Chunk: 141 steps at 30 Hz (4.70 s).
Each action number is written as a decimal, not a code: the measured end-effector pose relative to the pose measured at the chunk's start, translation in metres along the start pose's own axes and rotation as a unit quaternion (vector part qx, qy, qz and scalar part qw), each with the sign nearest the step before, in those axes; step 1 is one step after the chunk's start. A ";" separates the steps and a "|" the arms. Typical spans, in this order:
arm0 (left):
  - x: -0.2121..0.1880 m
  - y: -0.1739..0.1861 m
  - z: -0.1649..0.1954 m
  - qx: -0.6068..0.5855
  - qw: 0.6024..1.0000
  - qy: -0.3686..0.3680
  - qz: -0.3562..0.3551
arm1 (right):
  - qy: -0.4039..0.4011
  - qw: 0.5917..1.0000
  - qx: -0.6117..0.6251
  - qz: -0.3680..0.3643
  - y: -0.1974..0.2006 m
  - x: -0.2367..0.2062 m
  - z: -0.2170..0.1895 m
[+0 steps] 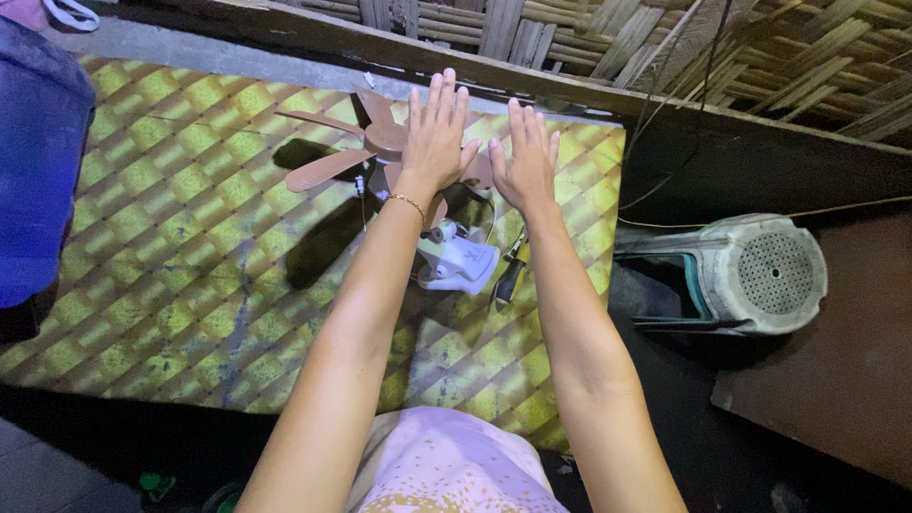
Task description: The person disassembles a small electric fan on a low table, pulling the blade assembly off the motor shaft and setting the blades aside. They then hold the fan motor housing and use a screwdriver to work on its fasteners.
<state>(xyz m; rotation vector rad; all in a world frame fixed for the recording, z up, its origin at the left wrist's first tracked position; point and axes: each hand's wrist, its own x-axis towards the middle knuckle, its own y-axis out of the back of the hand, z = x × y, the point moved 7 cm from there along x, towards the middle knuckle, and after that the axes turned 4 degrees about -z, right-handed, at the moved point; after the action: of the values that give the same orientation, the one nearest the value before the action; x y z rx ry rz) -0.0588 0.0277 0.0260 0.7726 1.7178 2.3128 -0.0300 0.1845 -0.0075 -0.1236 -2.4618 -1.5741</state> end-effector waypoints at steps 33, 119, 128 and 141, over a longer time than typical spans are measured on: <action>0.001 -0.010 -0.003 -0.012 1.000 -0.001 0.006 | -0.008 1.000 0.017 -0.022 -0.002 -0.005 0.000; -0.009 0.046 0.029 -0.109 0.963 -0.220 0.110 | 0.055 0.997 0.060 -0.014 0.050 -0.003 -0.009; -0.008 0.049 0.030 -0.115 0.974 -0.154 0.116 | 0.086 0.992 0.044 0.084 0.074 0.004 -0.022; -0.027 0.056 0.029 -0.095 0.974 -0.169 0.116 | 0.147 0.977 0.146 -0.043 0.075 -0.029 -0.014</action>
<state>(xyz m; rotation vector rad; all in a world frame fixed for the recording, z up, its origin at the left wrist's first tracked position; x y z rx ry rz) -0.0121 0.0227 0.0760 1.2972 1.3017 2.2717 0.0144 0.2050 0.0580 0.2470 -2.4492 -1.1439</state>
